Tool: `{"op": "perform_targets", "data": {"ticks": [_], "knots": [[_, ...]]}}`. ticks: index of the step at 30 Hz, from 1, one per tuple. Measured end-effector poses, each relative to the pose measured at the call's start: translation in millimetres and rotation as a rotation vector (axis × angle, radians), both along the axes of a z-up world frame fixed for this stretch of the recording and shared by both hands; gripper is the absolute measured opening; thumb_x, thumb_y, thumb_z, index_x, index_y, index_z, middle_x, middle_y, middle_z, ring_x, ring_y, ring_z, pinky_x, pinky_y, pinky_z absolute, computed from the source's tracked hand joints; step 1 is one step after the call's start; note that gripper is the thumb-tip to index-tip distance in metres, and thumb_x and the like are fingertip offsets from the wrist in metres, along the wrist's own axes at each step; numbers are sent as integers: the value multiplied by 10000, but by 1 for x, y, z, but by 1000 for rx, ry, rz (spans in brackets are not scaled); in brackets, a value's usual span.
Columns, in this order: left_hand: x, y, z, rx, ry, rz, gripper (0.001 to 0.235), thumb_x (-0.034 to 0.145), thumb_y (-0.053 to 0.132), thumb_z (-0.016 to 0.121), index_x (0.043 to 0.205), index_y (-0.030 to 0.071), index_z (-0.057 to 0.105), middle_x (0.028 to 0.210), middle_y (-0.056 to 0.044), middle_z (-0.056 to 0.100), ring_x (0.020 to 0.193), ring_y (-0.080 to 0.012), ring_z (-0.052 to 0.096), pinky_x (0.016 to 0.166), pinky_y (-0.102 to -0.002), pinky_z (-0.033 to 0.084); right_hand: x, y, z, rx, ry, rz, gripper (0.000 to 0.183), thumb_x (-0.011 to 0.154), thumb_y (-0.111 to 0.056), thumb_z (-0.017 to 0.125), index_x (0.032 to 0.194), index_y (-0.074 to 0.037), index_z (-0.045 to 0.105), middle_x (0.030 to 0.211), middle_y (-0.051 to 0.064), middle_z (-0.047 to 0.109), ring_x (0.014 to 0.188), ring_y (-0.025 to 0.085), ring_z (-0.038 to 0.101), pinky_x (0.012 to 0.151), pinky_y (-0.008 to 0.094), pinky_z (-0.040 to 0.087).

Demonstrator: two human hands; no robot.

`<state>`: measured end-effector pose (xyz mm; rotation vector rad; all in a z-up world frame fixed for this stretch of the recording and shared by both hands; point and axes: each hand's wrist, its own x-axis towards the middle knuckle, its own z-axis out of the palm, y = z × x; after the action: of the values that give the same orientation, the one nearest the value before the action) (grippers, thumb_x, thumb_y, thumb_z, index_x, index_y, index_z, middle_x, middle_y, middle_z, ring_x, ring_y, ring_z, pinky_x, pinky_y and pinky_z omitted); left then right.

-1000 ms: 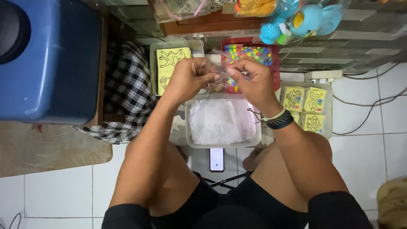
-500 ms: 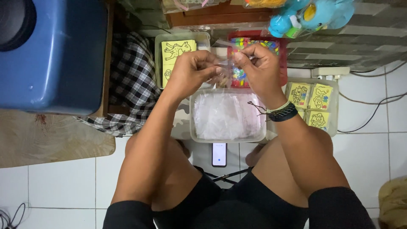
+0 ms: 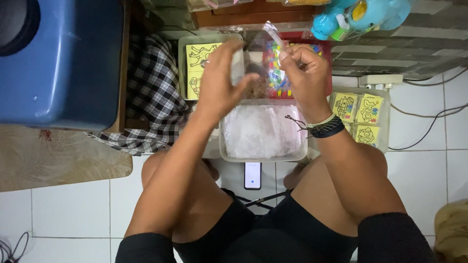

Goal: The person sits on the floor and assembles craft kits by placing yellow cards with cartoon drawings and small colorful plastic pieces into clear plastic bags. They seal the bags and place them into a container.

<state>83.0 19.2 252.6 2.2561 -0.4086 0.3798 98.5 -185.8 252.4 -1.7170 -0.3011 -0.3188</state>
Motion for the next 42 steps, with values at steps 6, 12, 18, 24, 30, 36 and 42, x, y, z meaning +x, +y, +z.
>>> {"op": "perform_targets", "data": {"ticks": [6, 12, 18, 24, 30, 36, 42], "knots": [[-17, -38, -37, 209, 69, -167, 1057, 825, 445, 931, 1537, -46, 323, 1566, -282, 409, 1429, -461, 470, 1124, -525, 493, -14, 20, 5, -70, 128, -37, 494, 1037, -115, 645, 574, -123, 474, 1204, 87, 658, 1235, 183, 590, 961, 324, 463], [0, -12, -15, -63, 310, -183, 608, 900, -22, 547, 1467, 194, 511, 1075, -163, 810, 922, -347, 790, 801, -404, 597, -4, 8, 7, -247, -6, 178, 308, 1005, -407, 667, 922, -113, 711, 1481, 150, 475, 1425, 304, 418, 1200, 502, 350], [4, 15, 11, -484, 512, -281, 346, 961, -9, 658, 1304, -1, 613, 1064, -188, 787, 891, -230, 824, 751, -312, 739, 4, 0, -1, -218, 116, 315, 77, 983, -44, 708, 924, -79, 676, 1233, 140, 688, 1187, 193, 617, 904, 286, 506], [4, 22, 24, -409, 604, -295, 156, 967, -41, 622, 1040, 52, 724, 901, -30, 762, 837, -116, 759, 780, -266, 686, 2, 5, -2, -131, 115, 344, 79, 1020, -13, 666, 947, -39, 650, 1118, 121, 695, 1168, 239, 641, 982, 333, 540], [13, 48, 27, -423, 358, -157, 211, 1002, 15, 636, 1201, -14, 698, 1041, -138, 798, 905, -169, 789, 724, -260, 682, 9, -1, -16, -36, 120, 231, 143, 1051, 26, 642, 1193, 36, 640, 1132, 154, 688, 1079, 215, 695, 959, 299, 622], [17, 64, 26, -623, 260, -23, 101, 998, 74, 643, 1089, 53, 681, 984, -100, 803, 885, -195, 833, 690, -249, 645, 20, 37, -62, -641, 18, 332, 186, 1021, -77, 636, 1168, 13, 704, 1128, 194, 696, 996, 293, 660, 899, 432, 558], [10, 77, 33, -657, 240, -7, 159, 1008, 151, 665, 1122, 39, 663, 1033, -149, 798, 925, -199, 814, 736, -304, 674, 53, 127, -48, -960, 607, 328, 207, 1042, -55, 500, 1095, -109, 692, 1146, 117, 692, 893, 276, 661, 709, 393, 544]]}}
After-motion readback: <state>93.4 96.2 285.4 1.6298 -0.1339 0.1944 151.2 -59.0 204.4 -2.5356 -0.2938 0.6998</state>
